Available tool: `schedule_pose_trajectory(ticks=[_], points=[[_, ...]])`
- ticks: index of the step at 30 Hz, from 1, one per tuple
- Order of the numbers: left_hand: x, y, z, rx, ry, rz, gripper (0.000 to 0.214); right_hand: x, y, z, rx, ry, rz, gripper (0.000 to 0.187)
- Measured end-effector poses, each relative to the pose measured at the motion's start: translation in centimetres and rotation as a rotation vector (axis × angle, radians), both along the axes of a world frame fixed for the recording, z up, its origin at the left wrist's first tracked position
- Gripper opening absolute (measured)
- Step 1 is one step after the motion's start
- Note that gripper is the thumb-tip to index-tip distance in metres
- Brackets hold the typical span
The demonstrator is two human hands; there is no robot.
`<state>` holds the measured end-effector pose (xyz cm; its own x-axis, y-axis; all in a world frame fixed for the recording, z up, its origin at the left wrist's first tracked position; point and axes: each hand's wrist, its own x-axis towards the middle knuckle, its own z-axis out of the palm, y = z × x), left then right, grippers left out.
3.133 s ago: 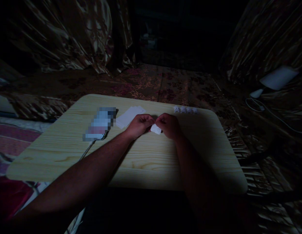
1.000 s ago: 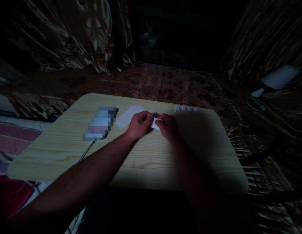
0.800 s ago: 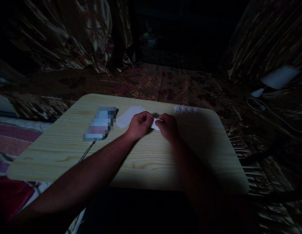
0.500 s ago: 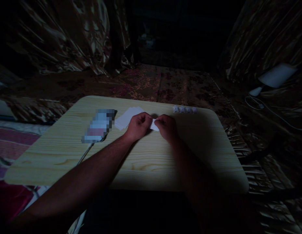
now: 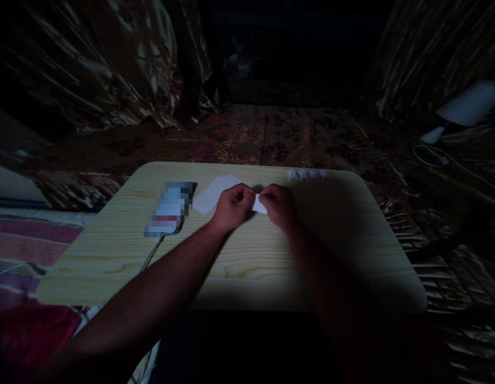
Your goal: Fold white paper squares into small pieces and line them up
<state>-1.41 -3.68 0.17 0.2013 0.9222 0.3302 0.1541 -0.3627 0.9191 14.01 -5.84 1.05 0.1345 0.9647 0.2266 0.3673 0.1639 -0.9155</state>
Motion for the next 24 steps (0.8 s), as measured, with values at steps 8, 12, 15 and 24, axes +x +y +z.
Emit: schedule_pose_trajectory(ticks=[8, 12, 15, 24], points=[[-0.06, 0.02, 0.11, 0.012, -0.009, 0.025, 0.027, -0.23, 0.10, -0.07, -0.060, 0.072, 0.015, 0.013], [-0.06, -0.10, 0.12, 0.014, -0.024, 0.028, 0.027, -0.15, 0.20, -0.35, -0.084, 0.013, 0.031, 0.012], [-0.05, -0.13, 0.08, 0.016, -0.022, 0.027, 0.027, 0.01, 0.18, -0.50, -0.036, -0.014, 0.027, 0.012], [-0.10, -0.02, 0.06, -0.044, -0.015, -0.011, 0.024, 0.35, 0.15, -0.39, -0.015, -0.059, 0.042, 0.009]])
